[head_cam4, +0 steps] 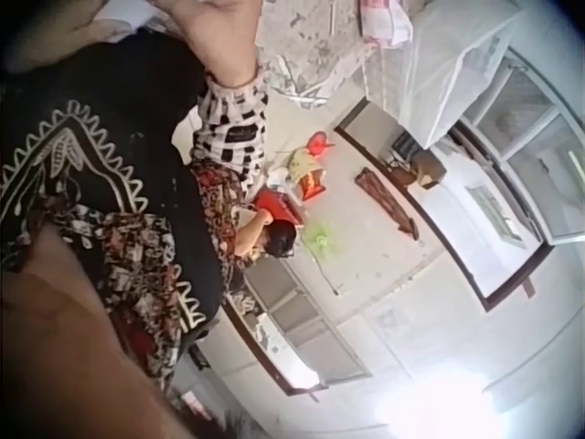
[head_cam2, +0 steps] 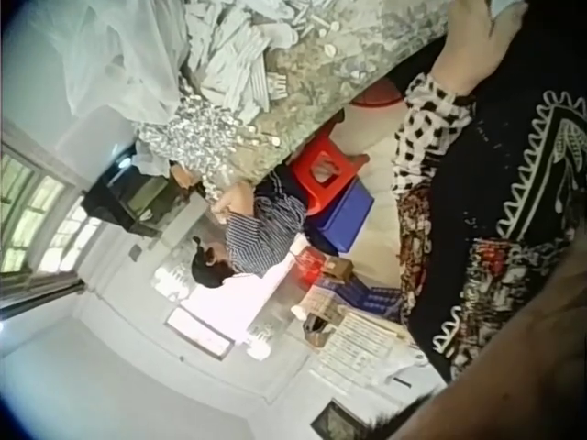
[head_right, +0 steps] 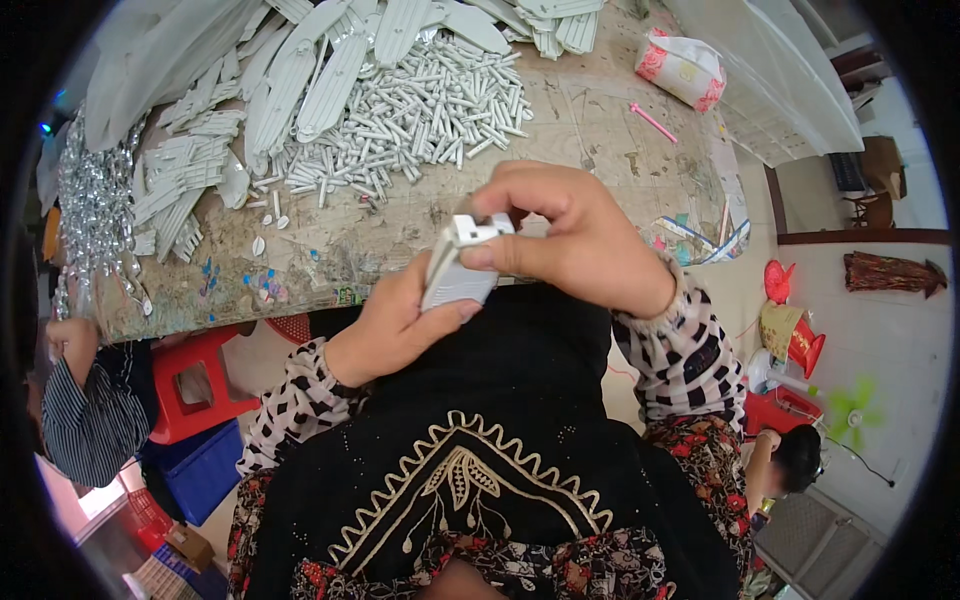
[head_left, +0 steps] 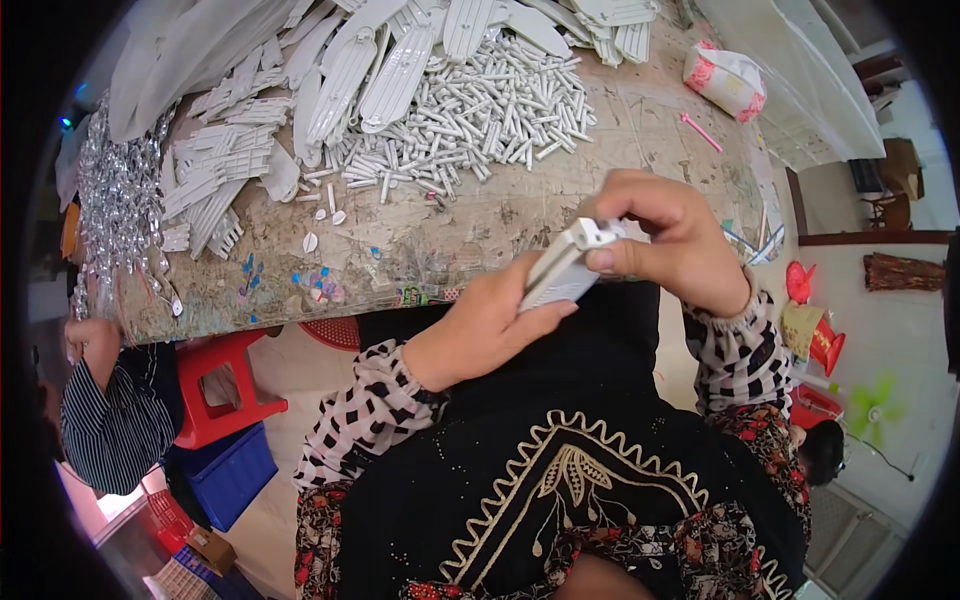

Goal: Assembling small white plastic components by hand at a workbench.

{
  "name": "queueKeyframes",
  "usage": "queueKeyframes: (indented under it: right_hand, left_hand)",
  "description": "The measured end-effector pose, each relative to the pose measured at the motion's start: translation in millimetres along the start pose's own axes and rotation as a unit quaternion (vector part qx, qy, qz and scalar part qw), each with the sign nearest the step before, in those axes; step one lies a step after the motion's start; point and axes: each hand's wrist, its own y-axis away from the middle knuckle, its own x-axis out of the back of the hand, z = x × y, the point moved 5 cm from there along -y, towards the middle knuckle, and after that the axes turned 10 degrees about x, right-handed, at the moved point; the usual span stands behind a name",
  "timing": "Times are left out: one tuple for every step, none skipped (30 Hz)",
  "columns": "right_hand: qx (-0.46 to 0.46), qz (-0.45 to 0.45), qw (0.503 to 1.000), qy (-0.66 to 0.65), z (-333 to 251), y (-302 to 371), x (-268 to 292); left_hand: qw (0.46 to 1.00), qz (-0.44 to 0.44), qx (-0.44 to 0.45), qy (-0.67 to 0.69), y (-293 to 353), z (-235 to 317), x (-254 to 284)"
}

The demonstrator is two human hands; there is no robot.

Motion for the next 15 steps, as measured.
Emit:
queueKeyframes:
  right_hand:
    - [-0.038,-0.031,0.998,-0.036,4.4,-7.6,-3.2]
    - [-0.013,-0.034,0.991,-0.127,13.4,-13.5,-8.1]
    - [-0.011,-0.035,0.991,-0.126,23.1,-21.7,-12.3]
    - [-0.046,0.001,0.991,-0.128,39.4,-30.3,-14.4]
    - [-0.08,0.037,0.988,-0.128,53.6,-37.9,-16.6]
    - [-0.079,0.038,0.988,-0.127,67.0,-44.3,-22.3]
    - [-0.042,0.037,0.997,0.056,80.3,-50.7,-25.9]
    - [-0.001,0.033,0.971,0.235,87.2,-56.7,-33.4]
    - [0.0,0.032,0.972,0.234,95.5,-61.7,-43.7]
    - [0.035,0.045,0.96,0.276,98.7,-67.4,-53.0]
    - [0.074,0.056,0.945,0.313,100.3,-73.2,-63.3]
    - [0.11,0.06,0.935,0.332,101.3,-76.8,-71.8]
    - [0.113,0.056,0.936,0.33,102.7,-81.7,-78.0]
    - [0.08,0.037,0.928,0.363,107.4,-86.7,-83.3]
    - [0.046,0.018,0.917,0.396,112.2,-90.3,-86.7]
  left_hand:
    - [0.999,0.03,0.004,-0.034,4.8,-1.5,7.1]
    - [0.993,0.097,-0.037,-0.057,11.5,-0.5,14.9]
    - [0.993,0.098,-0.038,-0.058,18.5,-1.1,21.1]
    - [0.988,0.14,-0.003,-0.061,24.8,-7.9,33.5]
    - [0.981,0.183,0.029,-0.064,31.2,-13.3,46.7]
    - [0.981,0.182,0.028,-0.064,36.9,-16.5,55.8]
    - [0.975,0.192,0.063,-0.094,43.0,-25.0,66.2]
    - [0.966,0.204,0.099,-0.123,50.0,-30.9,74.3]
    - [0.966,0.205,0.1,-0.124,54.7,-33.4,78.6]
    - [0.952,0.214,0.119,-0.181,58.5,-37.6,82.9]
    - [0.934,0.226,0.142,-0.239,64.0,-40.0,86.0]
    - [0.915,0.242,0.155,-0.282,66.8,-38.4,86.4]
    - [0.914,0.245,0.158,-0.282,67.8,-37.6,85.7]
    - [0.899,0.243,0.174,-0.32,67.6,-37.9,84.9]
    - [0.883,0.239,0.189,-0.356,67.2,-39.1,84.7]
